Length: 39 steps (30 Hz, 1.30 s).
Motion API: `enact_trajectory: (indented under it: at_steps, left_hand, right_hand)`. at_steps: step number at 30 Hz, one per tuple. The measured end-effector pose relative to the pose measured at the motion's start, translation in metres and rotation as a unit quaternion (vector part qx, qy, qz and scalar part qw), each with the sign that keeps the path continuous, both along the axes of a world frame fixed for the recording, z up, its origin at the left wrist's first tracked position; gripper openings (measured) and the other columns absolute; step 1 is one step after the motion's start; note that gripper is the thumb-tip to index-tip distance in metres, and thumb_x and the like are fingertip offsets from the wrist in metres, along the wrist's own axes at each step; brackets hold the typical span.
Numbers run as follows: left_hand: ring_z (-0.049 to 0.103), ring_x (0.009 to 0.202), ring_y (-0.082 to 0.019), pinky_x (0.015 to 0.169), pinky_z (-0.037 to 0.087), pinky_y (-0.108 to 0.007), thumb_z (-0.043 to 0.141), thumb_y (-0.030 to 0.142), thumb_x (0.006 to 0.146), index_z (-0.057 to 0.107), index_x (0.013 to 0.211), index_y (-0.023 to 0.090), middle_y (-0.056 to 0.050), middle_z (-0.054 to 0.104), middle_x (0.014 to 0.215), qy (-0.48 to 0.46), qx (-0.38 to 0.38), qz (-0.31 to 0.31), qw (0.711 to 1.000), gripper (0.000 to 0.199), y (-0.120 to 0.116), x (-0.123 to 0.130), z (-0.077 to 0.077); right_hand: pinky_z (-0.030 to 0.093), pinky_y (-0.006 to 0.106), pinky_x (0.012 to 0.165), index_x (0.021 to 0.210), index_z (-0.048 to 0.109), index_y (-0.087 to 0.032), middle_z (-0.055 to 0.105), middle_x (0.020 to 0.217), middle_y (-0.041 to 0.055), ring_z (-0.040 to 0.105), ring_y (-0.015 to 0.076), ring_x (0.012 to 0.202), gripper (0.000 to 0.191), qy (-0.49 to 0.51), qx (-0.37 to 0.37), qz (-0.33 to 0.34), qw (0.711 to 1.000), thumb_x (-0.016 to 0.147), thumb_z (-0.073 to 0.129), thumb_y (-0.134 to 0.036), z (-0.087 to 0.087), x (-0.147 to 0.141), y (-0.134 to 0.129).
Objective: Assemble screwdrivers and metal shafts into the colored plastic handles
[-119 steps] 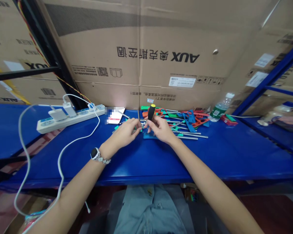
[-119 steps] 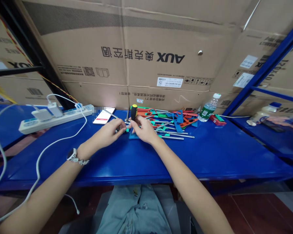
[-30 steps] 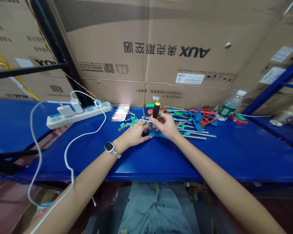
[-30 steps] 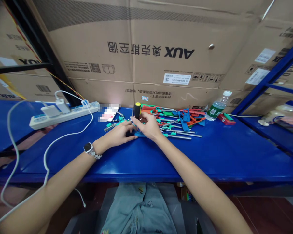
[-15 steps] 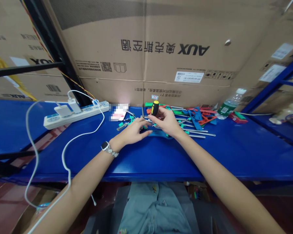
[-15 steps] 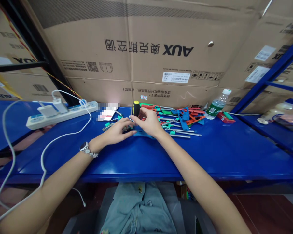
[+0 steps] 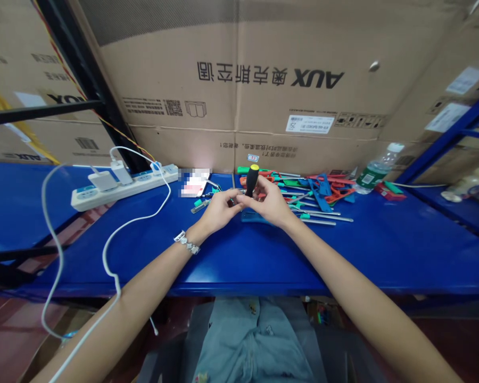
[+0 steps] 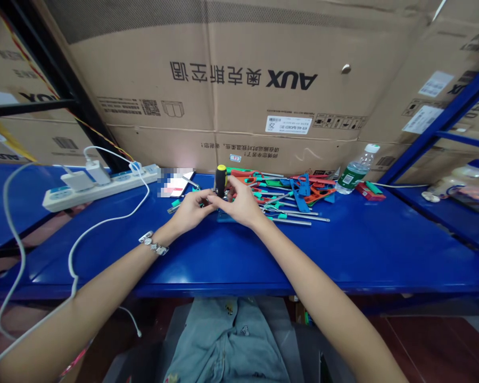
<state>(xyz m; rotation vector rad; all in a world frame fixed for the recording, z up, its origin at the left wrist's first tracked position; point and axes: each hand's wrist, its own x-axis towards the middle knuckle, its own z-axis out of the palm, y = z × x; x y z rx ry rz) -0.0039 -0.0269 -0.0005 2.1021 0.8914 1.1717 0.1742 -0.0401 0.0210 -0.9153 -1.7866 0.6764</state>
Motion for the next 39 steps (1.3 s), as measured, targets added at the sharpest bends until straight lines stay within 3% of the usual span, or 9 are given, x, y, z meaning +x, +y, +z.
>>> enact_trajectory:
  at_steps: [6,10,14,20,27,31,39]
  left_hand:
    - [0.051,0.065,-0.013,0.063,0.04,-0.027,0.066,0.026,0.082,0.054,0.072,0.018,0.002,0.058,0.069,-0.061,-0.012,0.003,0.998,0.018,-0.005,0.005,-0.002]
    - [0.051,0.064,-0.013,0.063,0.041,-0.027,0.067,0.029,0.081,0.052,0.07,0.019,0.002,0.058,0.069,-0.064,-0.028,0.024,0.997,0.022,-0.007,0.009,-0.002]
    - [0.057,0.071,-0.015,0.069,0.047,-0.029,0.07,0.028,0.082,0.062,0.079,0.018,-0.002,0.067,0.078,-0.033,-0.024,0.025,0.999,0.014,-0.004,0.006,0.0]
    - [0.066,0.091,-0.02,0.085,0.051,-0.035,0.066,0.029,0.089,0.074,0.093,0.02,-0.005,0.075,0.095,0.043,-0.003,-0.052,0.998,0.013,0.001,-0.006,0.005]
    - [0.058,0.067,-0.015,0.066,0.046,-0.029,0.07,0.026,0.08,0.069,0.073,0.017,-0.002,0.068,0.071,-0.008,-0.049,-0.016,0.999,0.011,0.003,0.0,-0.003]
    - [0.052,0.062,-0.013,0.062,0.042,-0.027,0.072,0.024,0.075,0.061,0.066,0.017,0.001,0.061,0.063,-0.042,-0.055,0.0,0.998,0.016,0.003,0.005,-0.006]
    - [0.049,0.059,-0.011,0.057,0.039,-0.027,0.079,0.039,0.073,0.055,0.064,0.019,0.0,0.062,0.065,-0.083,-0.084,0.02,0.993,0.033,-0.001,0.01,-0.005]
  right_hand:
    - [0.048,0.032,0.066,0.084,0.058,-0.022,0.064,0.084,0.0027,0.055,0.0151,0.068,0.041,0.033,-0.021,-0.019,0.999,0.072,0.081,-0.052,-0.009,-0.001,-0.005]
    - [0.048,0.032,0.061,0.076,0.06,-0.021,0.066,0.078,0.0041,0.058,0.0177,0.069,0.043,0.064,-0.059,-0.032,0.996,0.072,0.078,-0.059,-0.015,-0.001,-0.004]
    - [0.047,0.031,0.06,0.069,0.06,-0.02,0.066,0.074,0.0043,0.06,0.0182,0.069,0.043,0.068,-0.053,-0.044,0.995,0.071,0.079,-0.058,-0.015,0.001,-0.002]
    - [0.049,0.033,0.068,0.074,0.064,-0.018,0.068,0.077,0.0036,0.06,0.0169,0.071,0.037,0.037,-0.04,-0.016,0.998,0.077,0.076,-0.053,-0.011,0.003,-0.002]
    - [0.048,0.032,0.066,0.086,0.061,-0.022,0.06,0.078,0.0009,0.055,0.0161,0.068,0.039,0.036,-0.025,-0.019,0.999,0.075,0.079,-0.055,-0.017,-0.001,-0.003]
    - [0.048,0.033,0.066,0.079,0.057,-0.022,0.06,0.075,0.0003,0.054,0.016,0.067,0.037,0.055,-0.038,-0.02,0.998,0.074,0.08,-0.051,-0.022,-0.003,-0.002]
    - [0.049,0.035,0.079,0.091,0.066,-0.02,0.068,0.091,0.0037,0.062,0.0192,0.085,0.017,-0.034,-0.035,0.012,0.999,0.075,0.072,-0.024,-0.022,0.02,0.002]
